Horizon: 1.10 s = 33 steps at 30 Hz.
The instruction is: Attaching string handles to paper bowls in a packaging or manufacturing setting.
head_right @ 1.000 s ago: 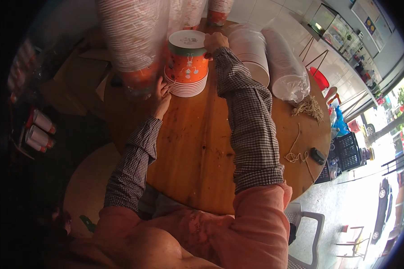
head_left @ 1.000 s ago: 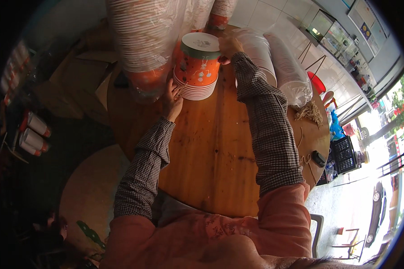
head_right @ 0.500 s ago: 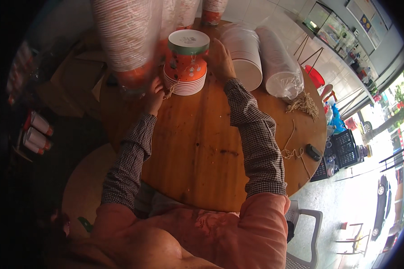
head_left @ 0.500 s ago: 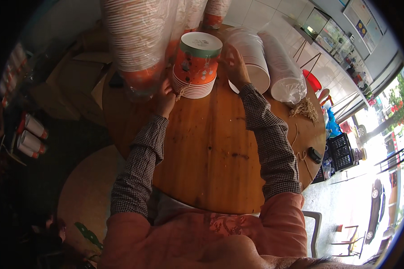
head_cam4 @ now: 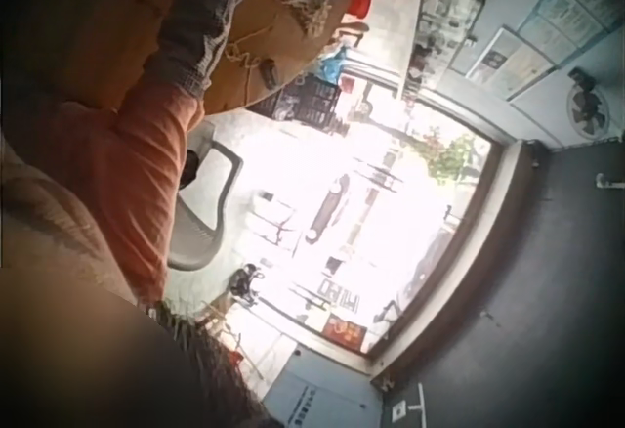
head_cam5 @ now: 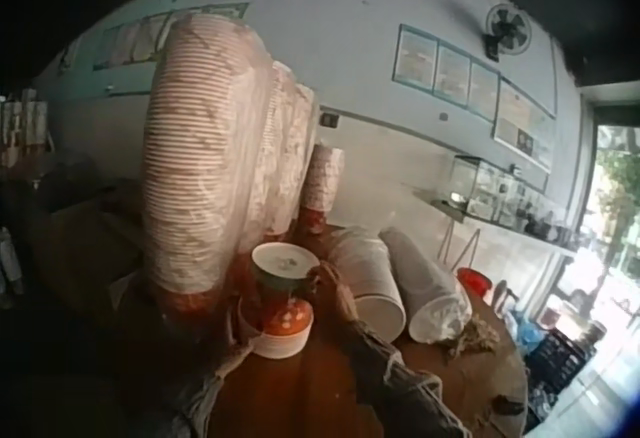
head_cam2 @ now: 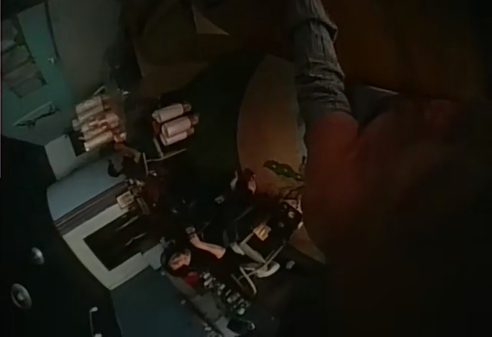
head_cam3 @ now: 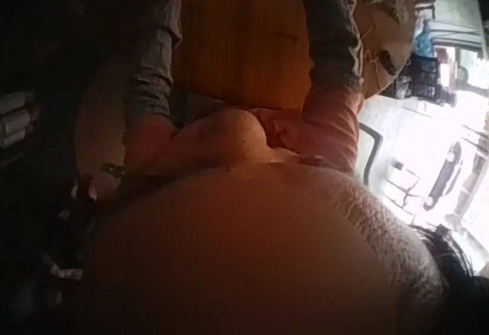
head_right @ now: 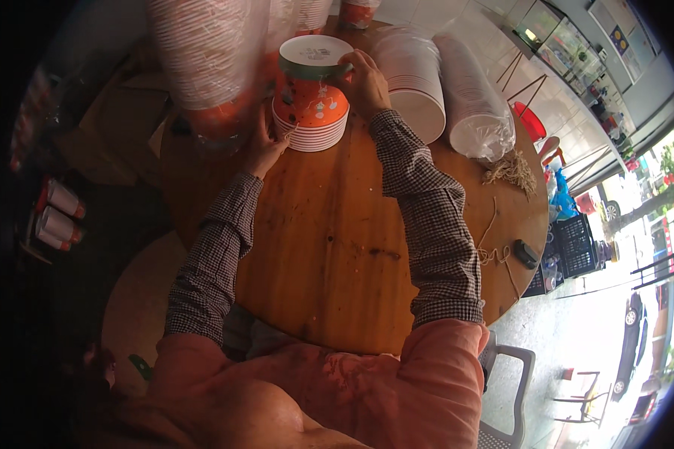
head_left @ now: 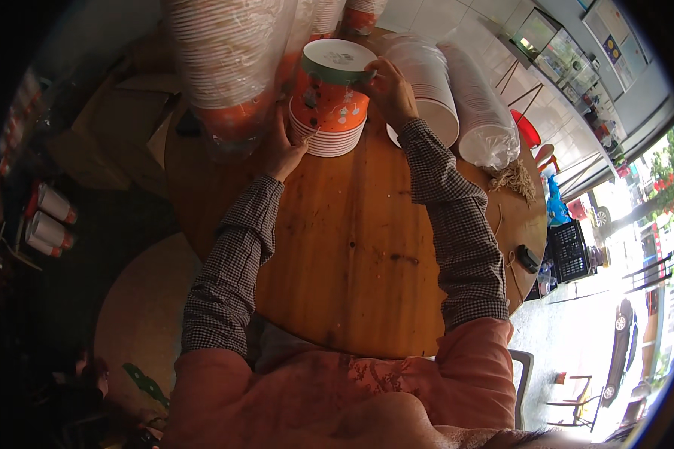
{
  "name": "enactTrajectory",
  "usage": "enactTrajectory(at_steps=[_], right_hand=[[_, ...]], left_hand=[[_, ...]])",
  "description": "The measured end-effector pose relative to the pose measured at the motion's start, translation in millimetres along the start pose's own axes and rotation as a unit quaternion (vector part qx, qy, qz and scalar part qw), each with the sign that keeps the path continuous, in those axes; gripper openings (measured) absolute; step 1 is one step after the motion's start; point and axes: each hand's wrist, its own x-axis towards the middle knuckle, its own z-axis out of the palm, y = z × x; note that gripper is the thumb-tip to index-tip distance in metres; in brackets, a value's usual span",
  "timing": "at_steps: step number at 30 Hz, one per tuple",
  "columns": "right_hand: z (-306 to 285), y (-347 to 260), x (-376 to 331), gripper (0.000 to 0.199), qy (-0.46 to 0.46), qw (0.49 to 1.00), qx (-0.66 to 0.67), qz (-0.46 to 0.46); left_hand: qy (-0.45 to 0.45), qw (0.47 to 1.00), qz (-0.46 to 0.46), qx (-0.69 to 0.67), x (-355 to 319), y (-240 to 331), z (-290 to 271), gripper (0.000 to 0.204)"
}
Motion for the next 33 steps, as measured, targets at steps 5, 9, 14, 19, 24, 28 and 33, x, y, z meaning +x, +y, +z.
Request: enactTrajectory(at_steps=[5,9,14,19,24,28,33], right_hand=[[5,-8,-3,0.040,0.011,1.000,-0.018,0.020],[-2,-1,-6,0.040,0.014,0.999,-0.025,0.021],[6,-12,-8,0.043,0.033,0.999,0.004,0.036],[-11,-12,-7,0.041,0.014,0.998,-0.060,0.026],[-16,-2,-9,0.042,0.037,0.998,-0.041,0.012],[-5,-16,-8,0.044,0.047,0.997,-0.055,0.029],[-8,-19,-13,0.045,0.055,0.992,-0.100,0.051]], left_hand=[[0.004,0.999,-0.024,0.030,-2,13,-5,0.093],[-0.033,0.999,0.000,0.035,1,42,5,0.108],[0.088,0.990,0.036,0.104,-5,49,32,0.120],[0.010,0.997,-0.066,0.041,-4,54,30,0.124],[0.037,0.996,-0.073,0.037,-5,52,42,0.114],[0.052,0.997,-0.045,0.031,-6,30,37,0.113],[0.047,0.995,-0.070,0.062,-6,42,46,0.113]])
